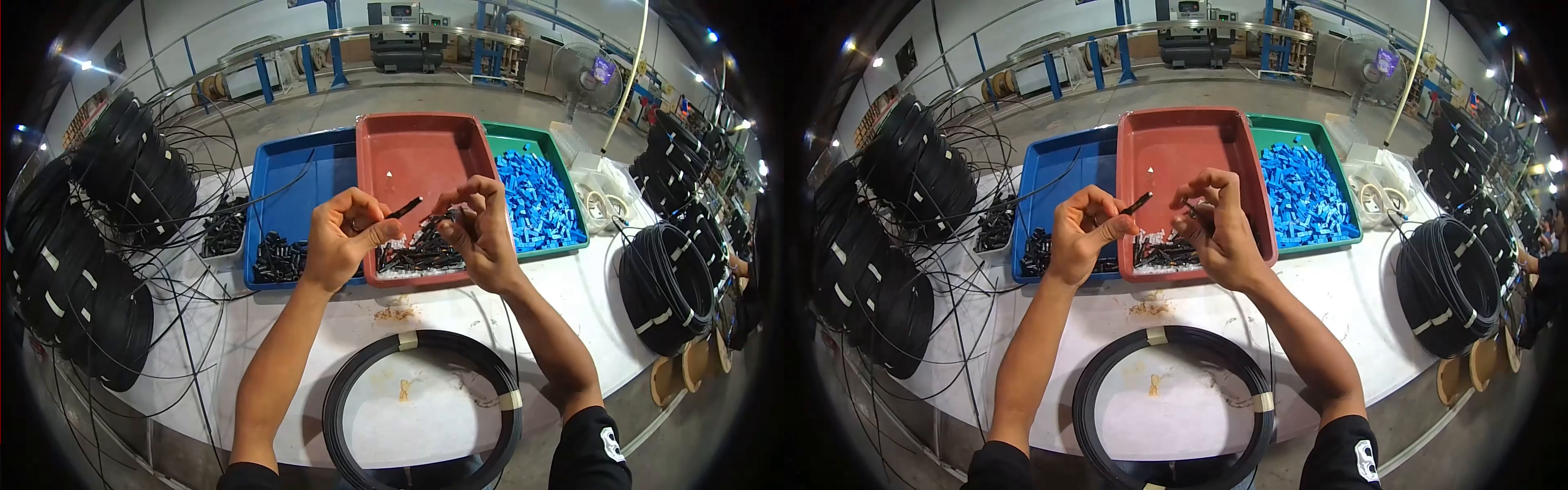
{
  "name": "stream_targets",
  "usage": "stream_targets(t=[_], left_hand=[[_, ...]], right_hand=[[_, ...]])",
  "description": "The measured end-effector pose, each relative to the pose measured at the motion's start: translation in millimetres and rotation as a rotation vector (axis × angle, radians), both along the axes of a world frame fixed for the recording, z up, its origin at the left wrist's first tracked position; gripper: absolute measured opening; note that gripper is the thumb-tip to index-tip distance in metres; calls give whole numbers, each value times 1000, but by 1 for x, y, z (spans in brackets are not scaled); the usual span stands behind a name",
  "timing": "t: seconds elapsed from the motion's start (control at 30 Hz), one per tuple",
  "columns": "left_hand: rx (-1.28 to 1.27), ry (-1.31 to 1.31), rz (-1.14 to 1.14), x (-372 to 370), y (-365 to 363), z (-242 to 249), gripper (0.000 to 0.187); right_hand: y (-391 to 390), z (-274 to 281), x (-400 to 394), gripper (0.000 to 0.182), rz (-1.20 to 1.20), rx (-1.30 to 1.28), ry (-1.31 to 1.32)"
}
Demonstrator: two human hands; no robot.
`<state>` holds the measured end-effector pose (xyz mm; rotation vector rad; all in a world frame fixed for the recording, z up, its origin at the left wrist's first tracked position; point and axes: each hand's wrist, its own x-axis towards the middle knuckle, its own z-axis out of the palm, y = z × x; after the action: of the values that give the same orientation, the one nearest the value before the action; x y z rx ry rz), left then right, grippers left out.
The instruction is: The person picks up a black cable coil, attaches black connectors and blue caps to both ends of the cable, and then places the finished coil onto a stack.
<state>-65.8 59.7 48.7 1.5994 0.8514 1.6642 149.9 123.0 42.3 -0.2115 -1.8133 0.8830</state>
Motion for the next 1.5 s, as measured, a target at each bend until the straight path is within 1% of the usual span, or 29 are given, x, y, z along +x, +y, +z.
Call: stream_targets(t=[0.03, 0.07, 0.1, 0.17, 0.2, 0.23, 0.27, 0.3, 0.33, 0.37, 0.43, 0.47, 0.53, 0.57, 0.6, 0.67, 0.73, 0.77, 0.8, 0.87, 0.9, 0.97, 1.0, 1.07, 1.17, 1.27, 1.37, 1.5], left_hand=[[-1, -7, -45, 4, -5, 6, 21], [0, -9, -45, 8, -8, 9, 21], [-11, 23, -22, 11, -11, 11, 21], [-24, 54, 2, 11, -12, 10, 21], [-10, 155, 20, 10, -11, 9, 23], [5, 258, 38, 9, -11, 9, 26], [5, 258, 40, 11, -13, 11, 26], [29, 108, 23, 16, -15, 15, 31], [54, -42, 6, 21, -16, 17, 37], [54, -42, 7, 26, -16, 15, 37], [58, -333, -3, 35, -16, 10, 44], [59, -331, -3, 40, -18, 9, 44], [21, -322, 114, 48, -21, 7, 37], [45, -261, 148, 52, -24, 9, 33], [42, -260, 147, 52, -27, 11, 33], [164, -62, 258, 53, -29, 13, 32], [181, -26, 289, 53, -32, 15, 34], [197, 10, 319, 53, -33, 16, 35], [197, 10, 320, 51, -32, 15, 35], [259, 100, 319, 48, -31, 14, 28], [258, 99, 319, 48, -31, 15, 28], [243, 159, 335, 47, -34, 17, 28], [241, 158, 336, 45, -35, 18, 28], [237, 258, 305, 42, -35, 22, 28], [251, 315, 304, 40, -36, 25, 25], [205, 351, 281, 38, -39, 31, 23], [222, 368, 277, 37, -39, 31, 21], [208, 286, 281, 37, -34, 22, 21]], right_hand=[[-10, 8, 1, 39, -14, -18, -20], [-16, 14, 2, 43, -27, -36, -39], [-17, 16, 2, 43, -28, -35, -40], [-17, 17, 2, 35, -32, -24, -43], [-17, 16, 4, 35, -30, -24, -44], [-17, 16, 6, 26, -10, -98, -82], [-16, 15, 8, 18, 9, -172, -120], [-17, 15, 4, 15, 4, -182, -45], [-17, 15, 4, 15, 5, -183, -46], [-17, 15, 5, 15, 17, -188, -71], [-20, 12, 3, 16, 30, -191, -95], [-24, 9, -3, 15, 2, -203, -49], [-31, 5, -10, 15, -28, -217, -1], [-35, 4, -13, 15, -94, -212, 12], [-38, 4, -13, 16, -160, -207, 22], [-42, 5, -11, 17, -195, -171, -29], [-44, 4, -11, 20, -141, -132, -52], [-46, 4, -14, 19, -79, -196, 1], [-46, 3, -14, 19, -79, -195, 1], [-45, 0, -14, 18, -38, -247, 8], [-45, 1, -14, 18, -38, -248, 7], [-46, 2, -15, 15, 66, -393, 74], [-46, 1, -15, 15, 66, -394, 73], [-44, -2, -15, 15, 46, -377, 39], [-48, 1, -16, 15, 85, -438, 53], [-48, -1, -18, 15, 87, -480, 55], [-47, -6, -20, 15, 67, -530, 83], [-48, -10, -21, 15, 67, -538, 104]])
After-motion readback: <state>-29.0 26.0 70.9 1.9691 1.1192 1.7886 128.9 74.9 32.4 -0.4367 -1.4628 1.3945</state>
